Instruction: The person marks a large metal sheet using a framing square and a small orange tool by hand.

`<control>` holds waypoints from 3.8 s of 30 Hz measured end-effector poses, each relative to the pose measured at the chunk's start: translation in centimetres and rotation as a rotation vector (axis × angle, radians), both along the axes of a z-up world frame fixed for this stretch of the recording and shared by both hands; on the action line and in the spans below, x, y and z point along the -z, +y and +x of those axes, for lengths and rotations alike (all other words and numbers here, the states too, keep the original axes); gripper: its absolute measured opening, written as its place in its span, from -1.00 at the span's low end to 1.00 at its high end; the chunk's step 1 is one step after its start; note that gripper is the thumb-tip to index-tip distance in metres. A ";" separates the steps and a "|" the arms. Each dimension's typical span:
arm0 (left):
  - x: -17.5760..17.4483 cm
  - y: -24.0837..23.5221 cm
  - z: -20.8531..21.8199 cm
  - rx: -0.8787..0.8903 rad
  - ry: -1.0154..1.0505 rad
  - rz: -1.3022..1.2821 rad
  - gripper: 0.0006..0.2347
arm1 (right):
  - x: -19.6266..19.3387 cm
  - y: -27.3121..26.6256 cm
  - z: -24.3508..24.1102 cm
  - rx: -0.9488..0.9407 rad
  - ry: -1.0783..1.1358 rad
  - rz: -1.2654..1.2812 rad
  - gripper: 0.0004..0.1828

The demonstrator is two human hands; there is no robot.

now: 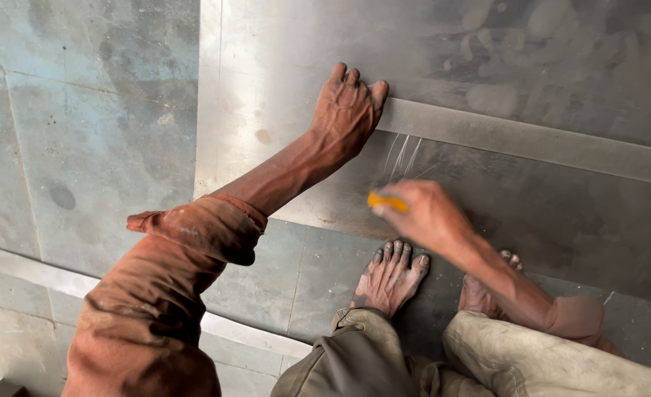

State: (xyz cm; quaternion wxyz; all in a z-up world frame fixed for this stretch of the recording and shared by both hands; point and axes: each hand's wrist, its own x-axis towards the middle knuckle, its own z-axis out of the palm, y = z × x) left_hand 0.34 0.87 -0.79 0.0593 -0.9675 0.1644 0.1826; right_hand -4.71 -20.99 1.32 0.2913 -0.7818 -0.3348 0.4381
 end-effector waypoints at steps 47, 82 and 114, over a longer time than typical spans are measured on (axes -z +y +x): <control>-3.8 31.0 -6.5 -0.299 0.257 0.142 -0.55 | 1.6 2.7 14.1 0.295 -0.319 0.030 -0.51; -1.8 32.9 -8.3 -0.134 0.037 0.093 -0.51 | 4.7 2.5 13.3 0.145 -0.592 -0.041 -0.41; 0.2 31.4 -10.7 -0.293 -0.347 -0.311 -0.52 | 2.5 3.8 10.5 0.183 -0.570 -0.327 -0.23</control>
